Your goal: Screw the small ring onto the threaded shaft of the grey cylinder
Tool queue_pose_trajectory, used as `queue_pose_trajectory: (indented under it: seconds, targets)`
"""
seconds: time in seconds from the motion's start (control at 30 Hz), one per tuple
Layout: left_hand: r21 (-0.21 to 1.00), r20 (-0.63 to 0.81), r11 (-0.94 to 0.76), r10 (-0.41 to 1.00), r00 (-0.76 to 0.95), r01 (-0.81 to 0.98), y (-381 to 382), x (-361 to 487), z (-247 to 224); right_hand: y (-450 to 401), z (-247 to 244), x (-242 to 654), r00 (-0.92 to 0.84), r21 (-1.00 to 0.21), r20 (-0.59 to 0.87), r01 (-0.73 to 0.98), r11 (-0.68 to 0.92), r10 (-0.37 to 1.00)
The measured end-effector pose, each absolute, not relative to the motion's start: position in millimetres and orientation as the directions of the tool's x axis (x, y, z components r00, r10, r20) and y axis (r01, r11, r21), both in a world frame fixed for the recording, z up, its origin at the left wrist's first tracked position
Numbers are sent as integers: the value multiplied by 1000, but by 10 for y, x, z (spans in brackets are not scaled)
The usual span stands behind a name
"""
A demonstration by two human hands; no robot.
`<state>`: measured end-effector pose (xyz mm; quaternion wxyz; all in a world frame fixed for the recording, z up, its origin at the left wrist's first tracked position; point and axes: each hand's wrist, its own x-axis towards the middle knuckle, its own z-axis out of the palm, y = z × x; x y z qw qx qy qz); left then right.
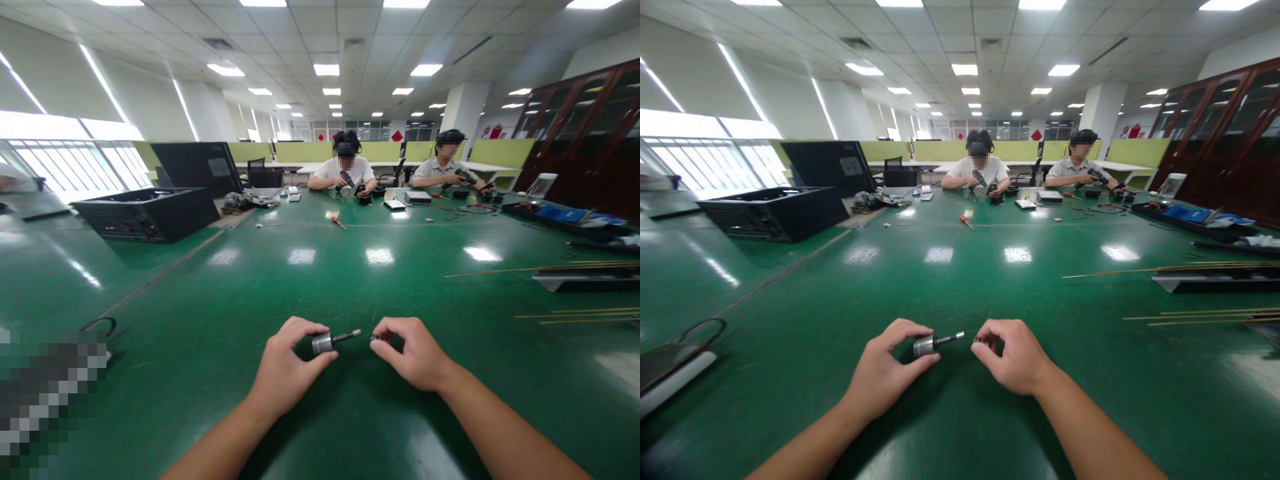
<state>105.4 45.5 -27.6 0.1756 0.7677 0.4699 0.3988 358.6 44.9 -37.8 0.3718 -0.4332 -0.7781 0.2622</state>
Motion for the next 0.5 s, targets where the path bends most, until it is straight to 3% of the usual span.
queue_pose_trajectory:
  seconds: [0.07,0.17,0.3,0.4,0.5]
  targets:
    - [702,399,-429,898,185,568,494,1053,-303,477,-399,3601,-331,-770,309,463,439,892]
    - [864,317,-312,947,53,394,561,1055,-339,512,-436,3633,-353,-804,251,442,397,901]
    - [955,213,-190,973,-83,227,574,917,-240,542,-447,3674,-357,-805,296,407,432,886]
    - [938,229,-166,956,-185,304,465,573,-89,542,-421,3675,-335,-771,302,464,435,892]
    - [835,305,-101,903,-302,542,280,41,-18,511,-390,3639,-325,-719,287,548,427,901]
